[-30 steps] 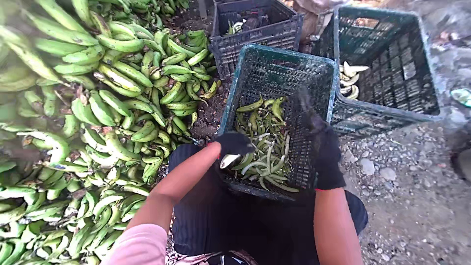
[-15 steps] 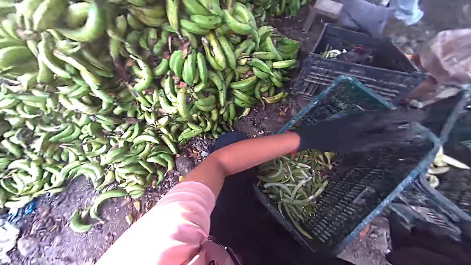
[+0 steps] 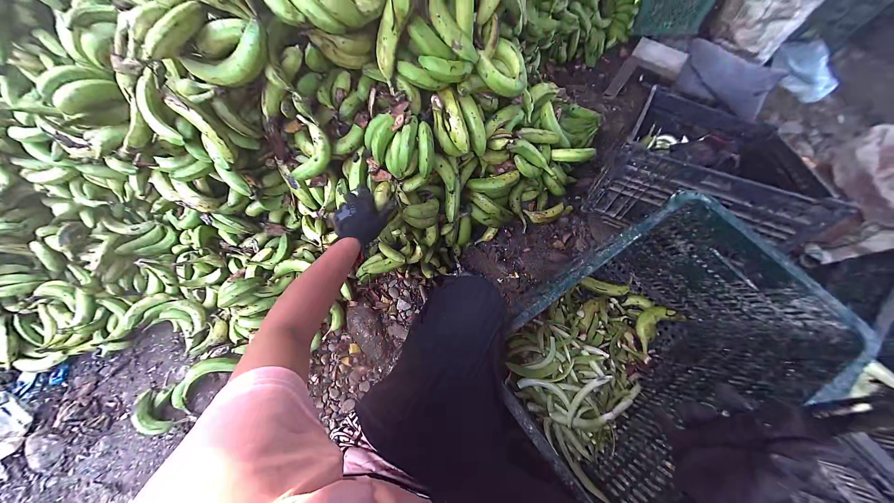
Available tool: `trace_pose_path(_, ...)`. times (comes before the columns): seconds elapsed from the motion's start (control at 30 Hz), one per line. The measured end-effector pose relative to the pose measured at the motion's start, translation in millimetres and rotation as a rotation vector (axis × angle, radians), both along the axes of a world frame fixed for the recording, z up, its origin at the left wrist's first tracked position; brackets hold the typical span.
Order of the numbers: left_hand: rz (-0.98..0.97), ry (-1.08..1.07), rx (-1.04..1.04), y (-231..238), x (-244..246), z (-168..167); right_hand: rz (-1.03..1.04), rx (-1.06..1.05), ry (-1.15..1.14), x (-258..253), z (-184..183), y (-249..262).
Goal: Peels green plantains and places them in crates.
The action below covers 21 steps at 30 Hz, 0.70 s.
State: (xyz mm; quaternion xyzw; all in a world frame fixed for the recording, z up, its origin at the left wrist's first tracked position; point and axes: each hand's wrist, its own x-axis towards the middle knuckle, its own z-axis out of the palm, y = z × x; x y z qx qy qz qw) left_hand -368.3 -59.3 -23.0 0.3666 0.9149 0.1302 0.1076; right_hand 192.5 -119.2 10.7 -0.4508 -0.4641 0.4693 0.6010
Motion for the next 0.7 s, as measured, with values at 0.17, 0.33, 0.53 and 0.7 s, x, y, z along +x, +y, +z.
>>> trace_pose_path(0.17,0.06,-0.017,0.004,14.6,3.9,-17.4,-0.032,-0.124,-0.034,-15.3,-1.9,-4.1)
trace_pose_path(0.33,0.01,-0.013,0.044,4.8,6.4,3.4,-0.023,-0.084,-0.007,4.4,-24.2,-9.8)
trace_pose_path(0.53,-0.094,-0.18,-0.049,3.0,1.5,45.4,-0.06,-0.152,-0.013,2.3,-14.0,-11.9)
trace_pose_path(0.7,0.005,-0.298,0.007,-0.2,6.3,36.6,-0.032,-0.153,0.03,0.9,-10.1,-9.0)
